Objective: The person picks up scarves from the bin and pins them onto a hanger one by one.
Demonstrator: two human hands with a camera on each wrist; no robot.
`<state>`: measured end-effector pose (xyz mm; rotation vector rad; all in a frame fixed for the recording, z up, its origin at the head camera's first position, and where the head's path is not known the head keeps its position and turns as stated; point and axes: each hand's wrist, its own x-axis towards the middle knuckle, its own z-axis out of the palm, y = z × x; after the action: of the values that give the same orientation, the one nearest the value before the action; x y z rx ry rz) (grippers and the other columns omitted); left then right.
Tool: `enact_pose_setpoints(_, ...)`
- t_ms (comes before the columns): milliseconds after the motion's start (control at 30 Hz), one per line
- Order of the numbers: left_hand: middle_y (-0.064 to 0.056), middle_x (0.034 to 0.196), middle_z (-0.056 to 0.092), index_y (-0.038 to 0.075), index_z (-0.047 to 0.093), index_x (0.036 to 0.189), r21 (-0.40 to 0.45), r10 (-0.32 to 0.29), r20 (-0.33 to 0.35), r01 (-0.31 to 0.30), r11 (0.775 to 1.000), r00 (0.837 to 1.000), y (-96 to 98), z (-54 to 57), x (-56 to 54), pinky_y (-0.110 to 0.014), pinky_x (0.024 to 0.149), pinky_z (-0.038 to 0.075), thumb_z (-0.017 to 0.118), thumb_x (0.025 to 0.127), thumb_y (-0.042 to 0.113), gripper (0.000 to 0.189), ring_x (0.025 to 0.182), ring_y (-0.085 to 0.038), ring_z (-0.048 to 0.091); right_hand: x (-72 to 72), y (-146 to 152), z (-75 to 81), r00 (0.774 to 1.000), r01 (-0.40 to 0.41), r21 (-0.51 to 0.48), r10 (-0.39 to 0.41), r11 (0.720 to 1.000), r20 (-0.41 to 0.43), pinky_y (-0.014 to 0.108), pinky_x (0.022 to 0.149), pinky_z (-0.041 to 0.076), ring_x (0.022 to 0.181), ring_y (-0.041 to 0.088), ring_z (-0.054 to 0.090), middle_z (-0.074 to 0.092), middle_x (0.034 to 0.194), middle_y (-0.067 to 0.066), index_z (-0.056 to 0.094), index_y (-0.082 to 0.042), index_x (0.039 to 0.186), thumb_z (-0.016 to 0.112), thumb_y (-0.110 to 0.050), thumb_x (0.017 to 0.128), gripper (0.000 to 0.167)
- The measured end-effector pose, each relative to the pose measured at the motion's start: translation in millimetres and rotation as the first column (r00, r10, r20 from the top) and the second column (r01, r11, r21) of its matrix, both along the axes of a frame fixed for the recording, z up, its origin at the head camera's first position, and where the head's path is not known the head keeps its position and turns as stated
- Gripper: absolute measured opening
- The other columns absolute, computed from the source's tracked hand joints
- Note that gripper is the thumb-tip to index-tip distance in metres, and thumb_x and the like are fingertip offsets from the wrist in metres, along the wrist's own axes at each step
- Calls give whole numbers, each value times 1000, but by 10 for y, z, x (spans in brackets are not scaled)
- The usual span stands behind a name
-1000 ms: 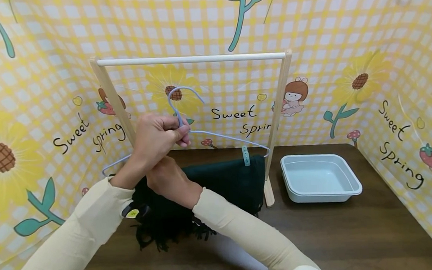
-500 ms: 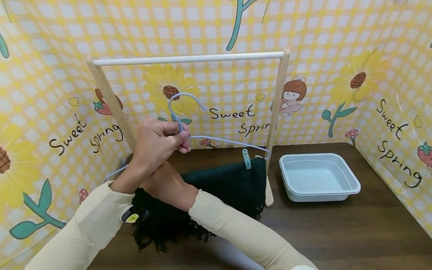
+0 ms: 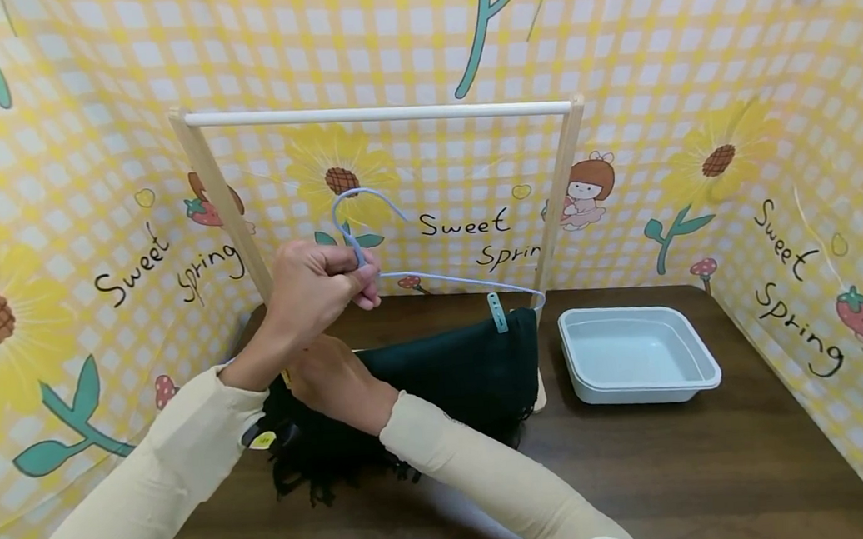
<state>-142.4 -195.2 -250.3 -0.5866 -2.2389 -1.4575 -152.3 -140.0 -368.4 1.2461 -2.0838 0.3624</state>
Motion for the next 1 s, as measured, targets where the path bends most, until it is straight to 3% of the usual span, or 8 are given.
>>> enact_pose_setpoints(133,-22,65,69,-10,75,72,-14,21,14,-21,1000,1000,5,-9,-17,-23,55,63,72,90,-5,19,52,-6,68,-20,31,-19,1000,-5,-24,5,1000,0,12,49,21,62,7,38,51,72,-2,56,-12,74,70,-5,91,23)
enact_pose_setpoints(400,-19,65,70,-8,75,73,-33,32,28,-31,999,999,32,1,-51,-24,55,63,72,92,0,21,53,-6,68,-76,128,-101,990,-71,-131,54,989,-130,11,59,42,75,7,50,59,93,-1,69,-12,94,67,-8,93,5)
enact_pose_setpoints(533,-18,66,69,-10,74,79,-23,36,62,-34,999,997,27,41,-66,-23,56,63,70,93,-1,17,54,-8,68,-99,225,-116,969,-182,-207,140,961,-202,11,89,54,93,9,63,67,108,3,75,-10,111,69,-17,96,17)
enact_pose_setpoints(600,-17,67,70,-10,74,82,-23,41,75,-39,999,996,25,63,-70,-22,55,63,70,94,-1,16,55,-8,68,-101,291,-110,953,-231,-206,180,951,-242,18,107,51,107,13,65,70,117,4,75,-8,118,70,-21,97,25)
enact_pose_setpoints(667,-18,68,70,-11,74,82,-23,43,76,-41,999,996,25,80,-78,-22,55,63,69,94,-2,15,55,-8,68,-95,361,-95,941,-277,-199,223,940,-254,24,117,45,118,16,65,72,121,5,75,-7,120,71,-22,97,28)
enact_pose_setpoints(833,-21,70,70,-11,74,81,-34,57,48,-55,998,997,21,71,-105,-21,54,62,70,93,-4,15,55,-6,68,-70,540,-112,924,-366,-181,333,913,-188,25,119,42,125,16,63,72,125,6,75,-5,118,72,-19,96,27)
enact_pose_setpoints(1000,-24,71,70,-12,74,74,-45,76,-3,-76,996,997,13,62,-132,-20,53,61,69,93,-5,21,54,-5,68,-40,734,-194,912,-406,-170,388,898,-130,24,119,42,127,17,63,73,125,8,75,-4,119,71,-15,94,27)
